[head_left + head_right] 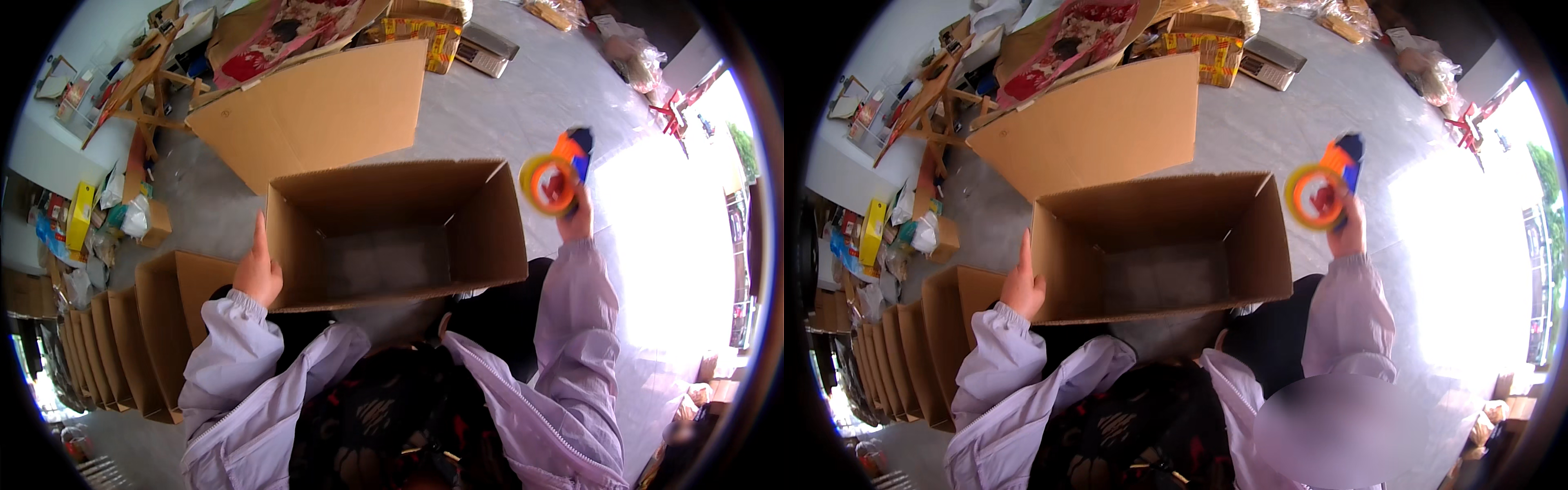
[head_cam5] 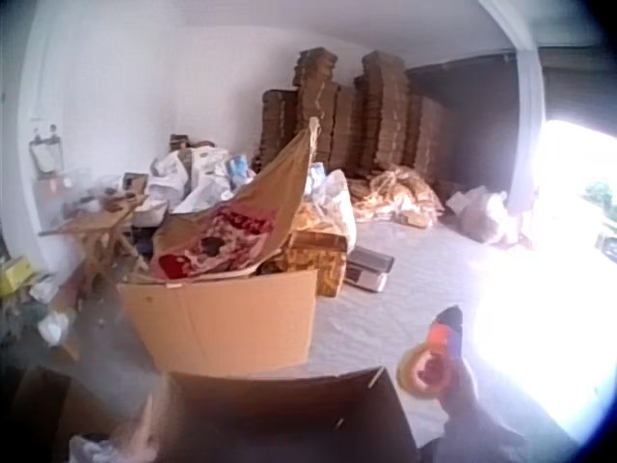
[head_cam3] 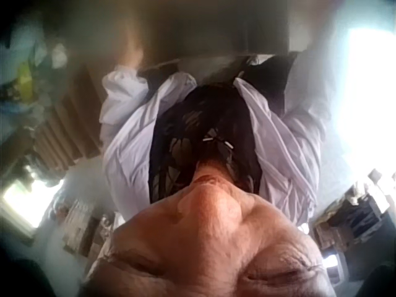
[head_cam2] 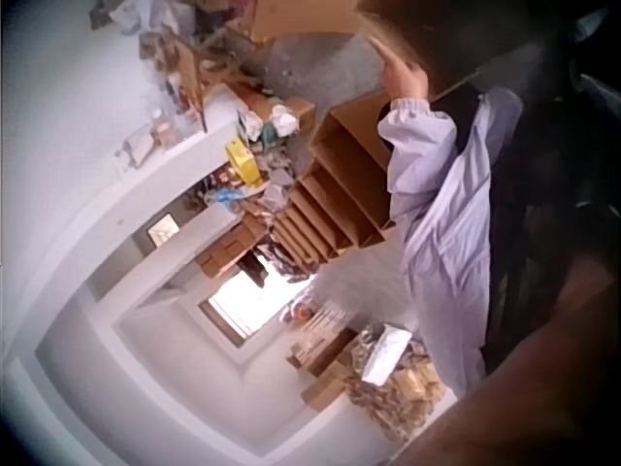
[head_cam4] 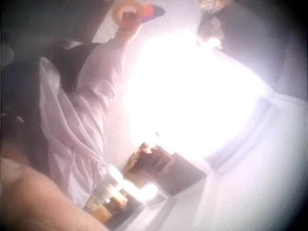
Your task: The person assembles flat-packed cardboard boxes by folding the flaps and securing them with a tape dispenser. They repeatedly pick up a flat box, fold it into shape, and apply tape to seal the seams.
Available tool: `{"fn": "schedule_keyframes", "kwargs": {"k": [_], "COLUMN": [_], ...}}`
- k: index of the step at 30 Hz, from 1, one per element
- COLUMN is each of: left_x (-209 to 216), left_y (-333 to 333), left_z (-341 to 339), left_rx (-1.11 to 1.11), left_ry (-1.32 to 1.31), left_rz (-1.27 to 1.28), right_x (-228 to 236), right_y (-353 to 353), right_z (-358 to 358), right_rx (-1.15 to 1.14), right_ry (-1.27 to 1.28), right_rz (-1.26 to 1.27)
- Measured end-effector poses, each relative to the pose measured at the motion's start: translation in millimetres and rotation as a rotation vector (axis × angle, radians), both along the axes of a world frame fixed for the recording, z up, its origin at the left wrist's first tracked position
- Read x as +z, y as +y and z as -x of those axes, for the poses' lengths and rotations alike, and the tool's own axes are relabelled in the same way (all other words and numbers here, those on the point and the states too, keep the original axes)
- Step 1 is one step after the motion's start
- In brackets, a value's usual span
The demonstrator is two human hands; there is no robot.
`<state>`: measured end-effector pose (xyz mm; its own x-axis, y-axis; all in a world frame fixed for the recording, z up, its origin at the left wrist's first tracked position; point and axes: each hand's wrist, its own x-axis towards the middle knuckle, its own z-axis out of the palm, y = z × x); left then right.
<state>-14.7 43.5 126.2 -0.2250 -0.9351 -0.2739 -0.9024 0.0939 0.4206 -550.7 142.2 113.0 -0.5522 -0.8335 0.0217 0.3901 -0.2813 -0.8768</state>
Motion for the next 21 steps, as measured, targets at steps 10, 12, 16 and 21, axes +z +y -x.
{"fn": "schedule_keyframes", "kwargs": {"k": [10, 12, 16, 21], "left_x": [-14.9, -14.4, -9.1, 14.2], "left_y": [-12.6, -10.3, -18.2, 7.4], "left_z": [49.1, 60.6, 66.8, 47.4], "left_rx": [-0.512, -0.594, -0.724, -1.081], "left_ry": [-0.233, -0.449, -0.553, -0.24], "left_rz": [-0.098, -0.138, -0.308, -0.714], "right_x": [-42.1, -51.5, -61.5, -64.4], "right_y": [1.7, -5.5, -6.7, 0.9], "right_z": [-117.0, -116.2, -106.4, -101.8], "right_rx": [0.772, 0.82, 0.853, 0.786], "right_ry": [0.659, 0.672, 0.807, 0.725], "right_rz": [-0.4, -0.453, -0.523, -0.56]}}
